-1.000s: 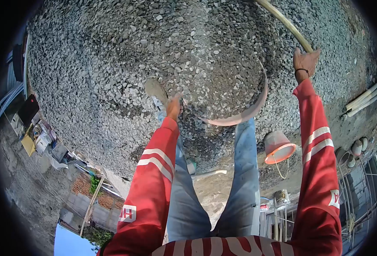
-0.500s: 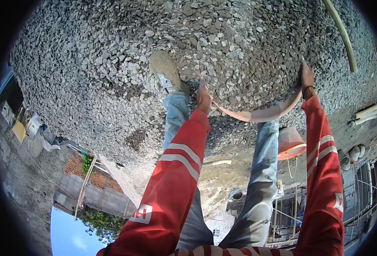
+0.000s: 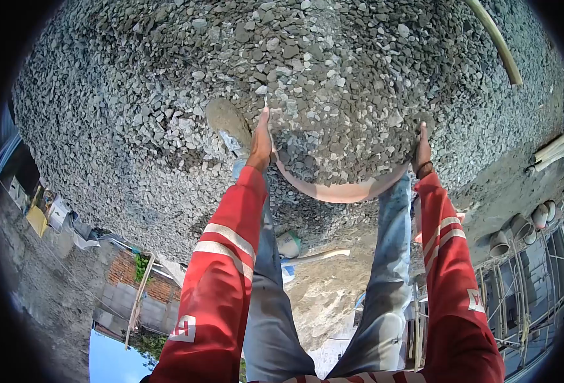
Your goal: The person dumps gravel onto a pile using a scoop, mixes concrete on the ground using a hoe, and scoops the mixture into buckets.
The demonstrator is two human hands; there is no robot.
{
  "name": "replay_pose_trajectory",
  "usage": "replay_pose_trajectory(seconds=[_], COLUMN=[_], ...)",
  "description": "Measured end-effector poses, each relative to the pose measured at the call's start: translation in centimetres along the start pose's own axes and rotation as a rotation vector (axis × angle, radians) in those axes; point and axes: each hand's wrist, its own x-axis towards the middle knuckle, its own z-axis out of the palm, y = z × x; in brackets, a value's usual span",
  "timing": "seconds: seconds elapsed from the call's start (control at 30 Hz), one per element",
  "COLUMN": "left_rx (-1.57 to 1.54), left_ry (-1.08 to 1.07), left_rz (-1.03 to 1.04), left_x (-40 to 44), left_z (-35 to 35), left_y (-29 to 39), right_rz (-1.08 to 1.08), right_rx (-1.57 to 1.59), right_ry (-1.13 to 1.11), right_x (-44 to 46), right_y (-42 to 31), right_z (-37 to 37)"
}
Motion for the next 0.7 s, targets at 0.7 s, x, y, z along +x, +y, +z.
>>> replay_pose_trajectory(seconds=[0.7], left_rx=[-0.117], left_ry=[-0.139], left_rz=[0.351], left_x=[-42.3], left_z=[6.7], left_y=[5.2], right_rz=[-0.216], right_rx=[-0.441], right_ry=[-0.045], right_x=[-40.4], right_y=[-15.3], right_z=[-7.4])
